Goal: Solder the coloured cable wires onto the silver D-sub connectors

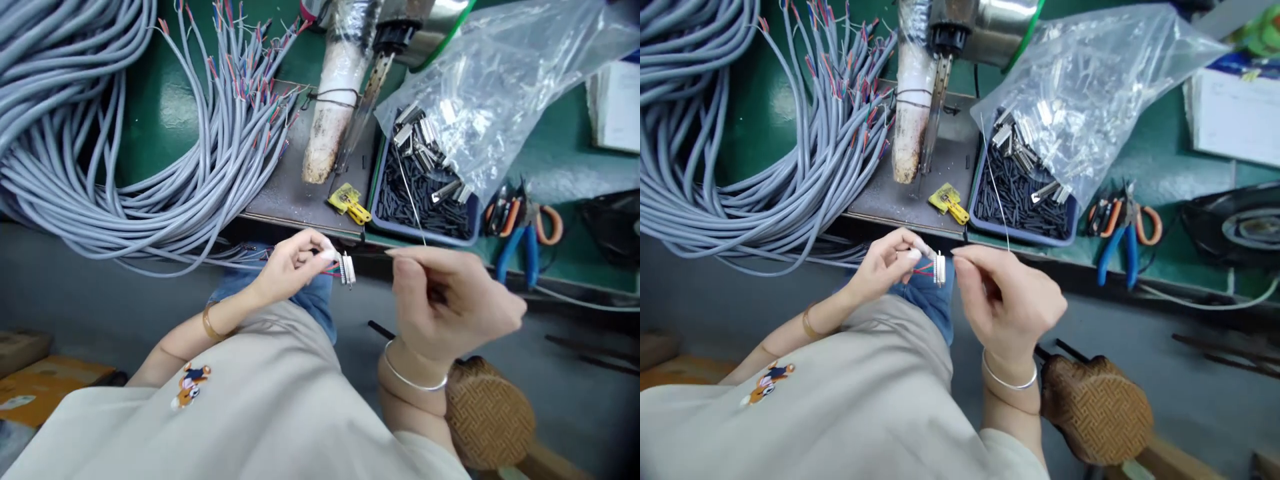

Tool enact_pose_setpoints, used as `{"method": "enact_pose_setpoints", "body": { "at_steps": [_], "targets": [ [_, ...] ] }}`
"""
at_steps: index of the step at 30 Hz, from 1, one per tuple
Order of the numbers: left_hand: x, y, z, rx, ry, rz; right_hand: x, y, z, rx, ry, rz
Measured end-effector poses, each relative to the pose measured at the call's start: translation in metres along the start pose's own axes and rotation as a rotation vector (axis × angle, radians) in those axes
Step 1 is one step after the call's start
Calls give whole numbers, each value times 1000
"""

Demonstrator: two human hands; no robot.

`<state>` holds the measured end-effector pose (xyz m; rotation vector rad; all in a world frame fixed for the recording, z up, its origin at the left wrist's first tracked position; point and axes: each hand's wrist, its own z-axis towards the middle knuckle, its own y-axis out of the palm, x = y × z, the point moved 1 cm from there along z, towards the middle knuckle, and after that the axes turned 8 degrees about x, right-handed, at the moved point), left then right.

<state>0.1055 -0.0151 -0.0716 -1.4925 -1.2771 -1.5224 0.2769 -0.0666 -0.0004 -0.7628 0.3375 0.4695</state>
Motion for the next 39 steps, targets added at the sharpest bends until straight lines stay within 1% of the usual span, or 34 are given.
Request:
{"method": "enact_pose_setpoints", "body": {
  "at_steps": [1, 3, 5, 7, 9, 12, 14, 15, 17, 19, 21, 23, 24, 25, 27, 28, 30, 32, 33, 36, 39],
  "targets": [
    [-2, 0, -3, -3, -96, -86, -7, -4, 2, -100, -9, 2],
    [-5, -1, -8, 30, -215, -189, -19, -5, 6, -331, -43, 28],
    [-6, -1, -11, 79, -246, -221, -28, 3, 9, -572, -103, 45],
    [-7, -2, -13, 109, -226, -222, -32, 14, 12, -765, -116, -28],
    [-9, -2, -15, 107, -210, -215, -31, 26, 15, -911, -97, -118],
    [-14, -2, -16, 76, -234, -212, -29, 38, 20, -1086, -97, -150],
    [-16, -2, -14, 82, -235, -223, -27, 42, 22, -1161, -95, -133],
    [-16, -2, -12, 87, -233, -233, -26, 43, 22, -1176, -84, -116],
    [-14, -4, -8, 51, -263, -258, -24, 44, 22, -1158, -53, -62],
    [-10, -7, -5, -50, -344, -297, -22, 42, 20, -1083, -35, 9],
    [-5, -13, -2, -151, -413, -368, -21, 34, 19, -955, -48, 74],
    [-1, -20, -1, -215, -412, -462, -21, 20, 19, -813, -97, 110],
    [1, -22, -1, -254, -391, -483, -22, 11, 20, -766, -135, 106],
    [1, -24, -1, -292, -361, -483, -22, 1, 21, -742, -177, 81],
    [0, -24, -3, -331, -330, -422, -21, -17, 25, -738, -252, -15],
    [-1, -23, -4, -325, -327, -378, -18, -24, 28, -720, -265, -87],
    [-3, -19, -3, -274, -337, -307, -5, -31, 36, -618, -213, -293],
    [-3, -16, -1, -196, -342, -290, 16, -26, 45, -497, -81, -527],
    [-3, -15, 1, -156, -341, -302, 28, -19, 49, -472, -28, -594],
    [0, -15, 7, -63, -329, -356, 65, 10, 59, -464, 78, -605],
    [2, -16, 12, -27, -322, -370, 93, 35, 60, -446, 120, -524]
  ]
}}
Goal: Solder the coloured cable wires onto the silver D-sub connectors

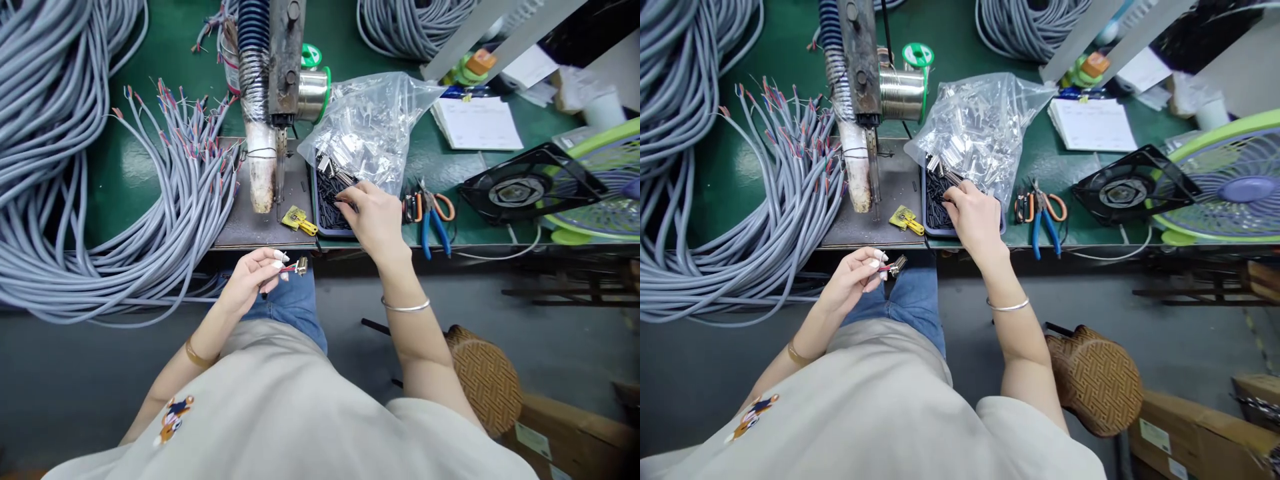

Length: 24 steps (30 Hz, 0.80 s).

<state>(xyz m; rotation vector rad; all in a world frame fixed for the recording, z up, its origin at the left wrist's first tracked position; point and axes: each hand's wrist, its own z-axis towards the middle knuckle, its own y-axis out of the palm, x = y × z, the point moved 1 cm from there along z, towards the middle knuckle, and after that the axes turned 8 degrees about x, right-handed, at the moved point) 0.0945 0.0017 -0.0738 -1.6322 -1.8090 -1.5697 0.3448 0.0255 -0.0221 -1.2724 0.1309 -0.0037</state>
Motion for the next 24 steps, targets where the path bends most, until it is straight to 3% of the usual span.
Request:
{"method": "enact_pose_setpoints", "body": {
  "at_steps": [3, 6, 12, 14, 18, 24],
  "targets": [
    [3, 3, 2, 28, 7, -20, 9, 19, 5, 15, -9, 69],
    [6, 7, 3, 43, 6, -47, 14, 20, 5, 77, -20, 171],
    [4, 13, 3, 103, 49, -29, -2, -25, -19, 240, 174, 446],
    [1, 14, 3, 118, 71, 12, -17, -41, -34, 266, 230, 693],
    [-2, 18, 1, 123, 149, 88, -50, -47, -53, 23, -14, 785],
    [-4, 21, 1, 128, 215, 125, -59, -32, -55, -52, -39, 750]
  ]
}}
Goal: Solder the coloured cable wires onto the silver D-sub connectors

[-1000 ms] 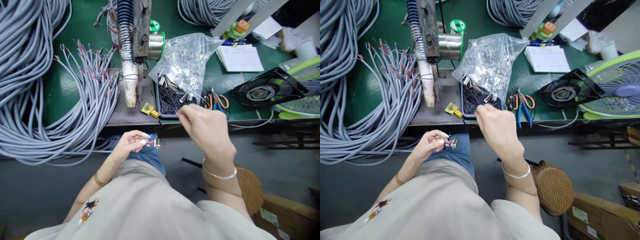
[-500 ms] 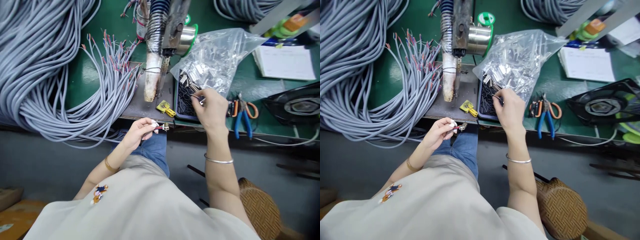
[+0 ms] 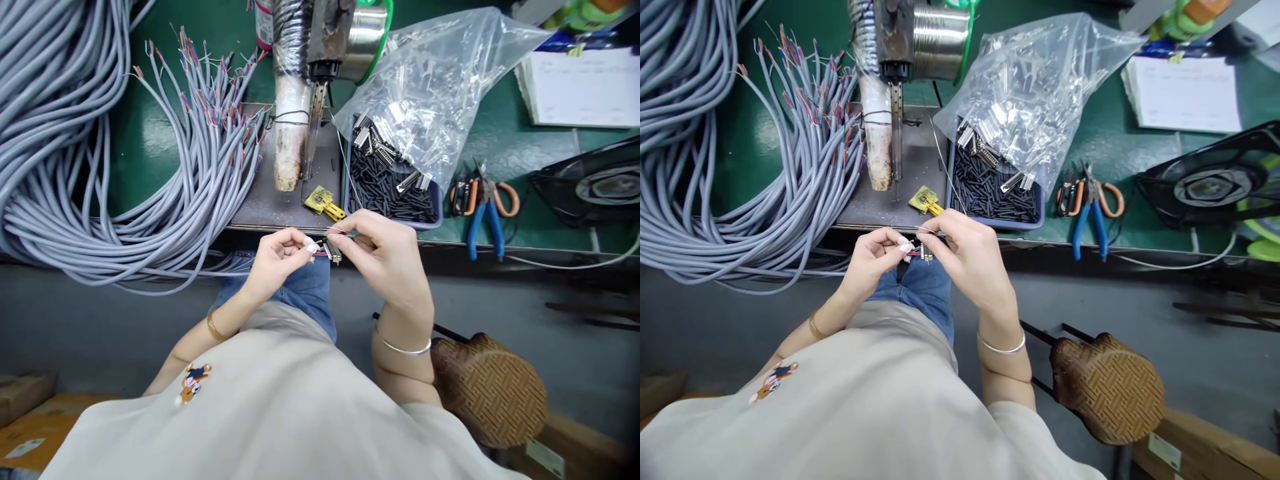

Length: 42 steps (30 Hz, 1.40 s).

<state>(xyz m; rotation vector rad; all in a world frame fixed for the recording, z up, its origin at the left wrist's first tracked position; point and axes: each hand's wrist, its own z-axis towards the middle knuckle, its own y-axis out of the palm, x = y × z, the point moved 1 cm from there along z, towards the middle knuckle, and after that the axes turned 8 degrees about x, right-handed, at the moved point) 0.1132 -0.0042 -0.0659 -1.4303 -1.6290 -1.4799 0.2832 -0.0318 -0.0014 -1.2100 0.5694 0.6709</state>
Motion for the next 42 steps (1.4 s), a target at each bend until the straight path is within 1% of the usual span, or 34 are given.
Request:
{"method": "enact_pose_setpoints", "body": {
  "at_steps": [6, 13, 19, 24, 28, 31, 33, 35, 37, 38, 39, 40, 42],
  "targets": [
    [-3, -1, 1, 5, 9, 35, -1, -2, -1, -12, -9, 9],
    [0, 0, -1, -19, 4, 56, -2, 1, 0, -50, -44, -57],
    [2, -1, -1, -19, 2, 59, -2, -1, -3, 22, -24, -52],
    [0, -2, -2, -27, 10, 61, -3, 1, -4, -19, -38, -43],
    [3, -1, -6, -68, 12, 99, -4, 4, -3, -24, -57, -50],
    [4, -2, -7, -111, 21, 107, -4, 3, -1, -87, -70, -27],
    [2, -5, -7, -158, 3, 23, -6, 2, 1, -172, -92, 38],
    [-1, -8, -6, -215, -51, -79, -7, 2, 3, -261, -125, 102],
    [-3, -11, -5, -260, -115, -121, -9, 4, 4, -331, -162, 127],
    [-3, -11, -4, -266, -138, -122, -9, 5, 4, -328, -176, 121],
    [-3, -11, -4, -261, -152, -119, -10, 5, 2, -289, -182, 102],
    [-2, -11, -4, -251, -157, -118, -10, 4, 0, -213, -175, 67],
    [1, -11, -2, -225, -144, -124, -10, 2, -5, -6, -136, -20]
  ]
}}
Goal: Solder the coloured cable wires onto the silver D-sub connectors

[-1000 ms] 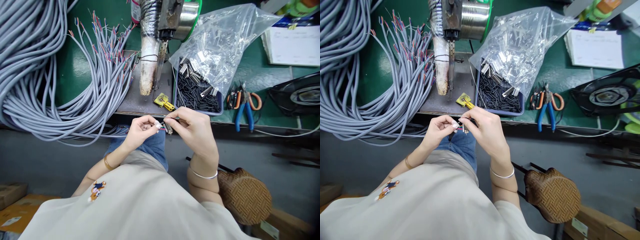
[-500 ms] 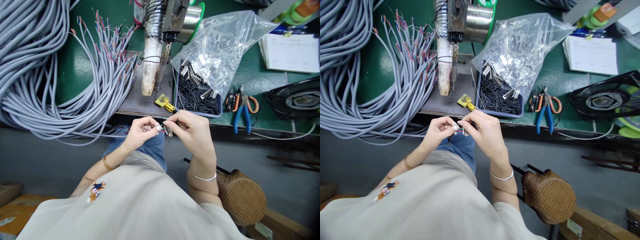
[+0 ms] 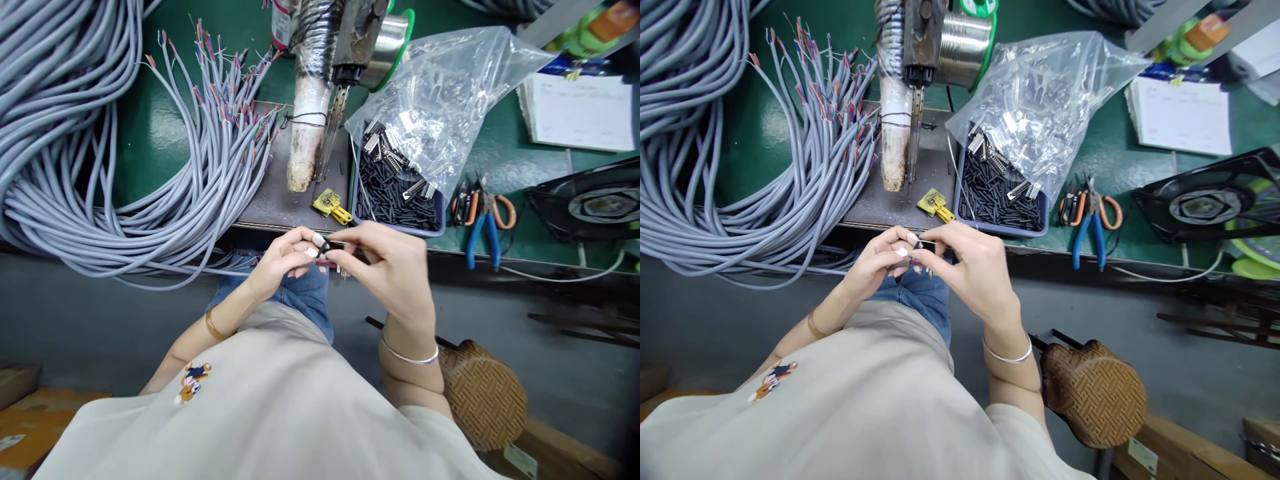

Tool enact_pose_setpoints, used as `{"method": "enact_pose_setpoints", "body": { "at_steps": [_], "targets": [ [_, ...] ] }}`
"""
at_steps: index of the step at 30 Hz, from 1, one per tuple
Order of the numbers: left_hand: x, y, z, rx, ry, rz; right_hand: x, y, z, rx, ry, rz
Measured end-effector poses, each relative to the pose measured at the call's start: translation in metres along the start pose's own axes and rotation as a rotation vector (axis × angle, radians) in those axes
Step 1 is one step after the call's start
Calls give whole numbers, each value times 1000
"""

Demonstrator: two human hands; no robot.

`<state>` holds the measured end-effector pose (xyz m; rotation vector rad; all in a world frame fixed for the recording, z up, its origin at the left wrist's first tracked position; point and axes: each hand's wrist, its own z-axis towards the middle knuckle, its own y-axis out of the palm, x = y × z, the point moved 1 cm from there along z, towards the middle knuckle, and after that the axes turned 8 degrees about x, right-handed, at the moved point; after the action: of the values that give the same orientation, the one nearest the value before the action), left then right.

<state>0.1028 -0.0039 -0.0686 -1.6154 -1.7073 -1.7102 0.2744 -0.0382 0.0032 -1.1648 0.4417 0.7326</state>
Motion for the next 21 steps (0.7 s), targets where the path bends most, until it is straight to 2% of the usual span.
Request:
{"method": "enact_pose_setpoints", "body": {
  "at_steps": [2, 6, 10, 14, 17, 21],
  "targets": [
    [3, -1, 2, 15, 30, -6, -2, -2, -7, 115, 35, -63],
    [3, -4, 7, 20, 86, -38, 1, 4, -15, 127, 128, -33],
    [3, -6, 7, 6, 218, -9, 14, 16, -16, 128, 330, 269],
    [4, -5, 4, -34, 462, 141, 24, 26, -15, 128, 385, 505],
    [2, -6, 6, 26, 524, 190, 22, 28, -16, 234, 365, 406],
    [-2, -7, 11, 49, 400, 96, 15, 28, -16, 290, 267, 181]
  ]
}}
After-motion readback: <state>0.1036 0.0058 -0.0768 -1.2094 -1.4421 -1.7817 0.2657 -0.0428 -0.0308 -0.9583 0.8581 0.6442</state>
